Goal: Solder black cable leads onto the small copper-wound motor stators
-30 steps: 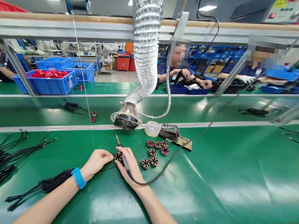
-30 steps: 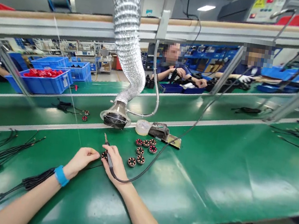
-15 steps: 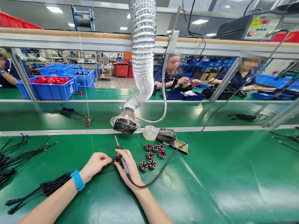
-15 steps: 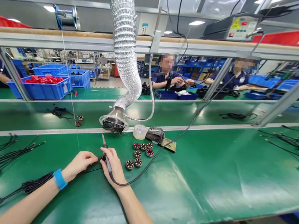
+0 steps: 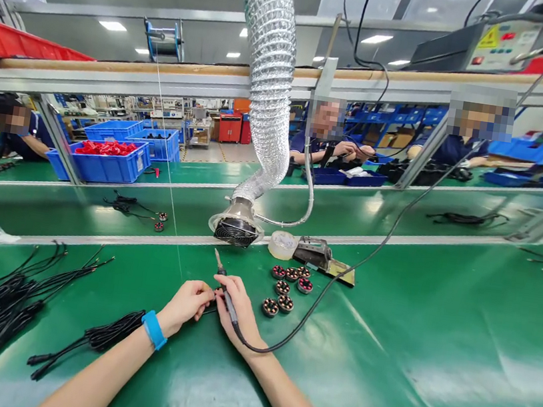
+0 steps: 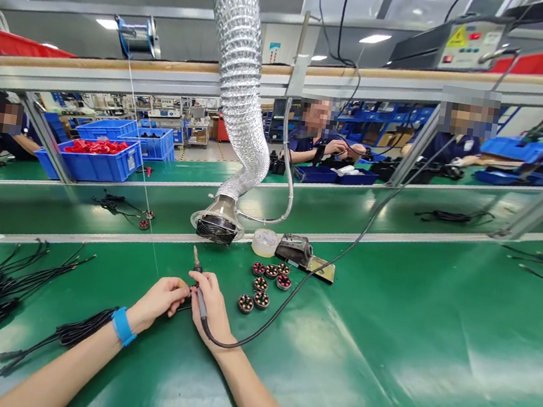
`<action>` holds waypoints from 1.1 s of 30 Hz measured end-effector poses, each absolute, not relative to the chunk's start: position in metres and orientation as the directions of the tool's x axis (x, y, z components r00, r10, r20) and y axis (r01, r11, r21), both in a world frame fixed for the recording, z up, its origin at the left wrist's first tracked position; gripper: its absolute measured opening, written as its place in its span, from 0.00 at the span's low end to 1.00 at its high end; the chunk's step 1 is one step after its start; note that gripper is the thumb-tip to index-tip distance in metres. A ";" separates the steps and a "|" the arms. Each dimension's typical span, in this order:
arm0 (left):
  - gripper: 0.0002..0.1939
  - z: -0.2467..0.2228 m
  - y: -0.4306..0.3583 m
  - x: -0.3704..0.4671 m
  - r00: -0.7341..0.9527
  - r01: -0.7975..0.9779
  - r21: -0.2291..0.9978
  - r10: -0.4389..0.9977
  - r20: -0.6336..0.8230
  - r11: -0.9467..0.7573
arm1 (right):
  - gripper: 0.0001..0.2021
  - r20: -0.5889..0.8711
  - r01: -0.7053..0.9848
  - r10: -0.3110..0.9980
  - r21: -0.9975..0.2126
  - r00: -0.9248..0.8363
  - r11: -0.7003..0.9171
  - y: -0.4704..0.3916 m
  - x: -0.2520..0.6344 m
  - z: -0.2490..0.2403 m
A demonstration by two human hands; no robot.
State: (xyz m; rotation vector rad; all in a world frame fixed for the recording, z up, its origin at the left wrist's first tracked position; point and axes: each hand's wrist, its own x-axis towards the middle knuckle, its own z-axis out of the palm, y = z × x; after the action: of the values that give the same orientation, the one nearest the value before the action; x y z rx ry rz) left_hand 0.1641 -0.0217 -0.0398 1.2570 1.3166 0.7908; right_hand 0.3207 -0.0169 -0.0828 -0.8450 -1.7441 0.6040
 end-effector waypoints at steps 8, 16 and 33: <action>0.22 -0.042 -0.008 0.156 0.066 0.109 0.979 0.982 -0.179 0.171 | 0.26 0.630 0.195 0.761 -0.736 -0.156 0.649 -0.019 0.314 -0.072; 0.17 -0.037 0.029 0.128 -0.087 0.039 0.960 0.958 -0.274 0.278 | 0.21 0.633 0.367 0.771 -0.703 -0.066 0.609 -0.016 0.327 -0.068; 0.14 0.014 -0.013 0.091 -0.164 0.632 0.762 0.935 0.313 -0.145 | 0.11 0.542 0.256 0.829 -0.829 0.141 0.498 -0.032 0.357 -0.051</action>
State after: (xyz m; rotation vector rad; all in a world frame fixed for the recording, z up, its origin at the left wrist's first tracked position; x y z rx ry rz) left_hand 0.0909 -0.0128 0.0143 1.7614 1.7829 1.2186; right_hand 0.3572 -0.0322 -0.0511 -1.0219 -1.4121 0.5399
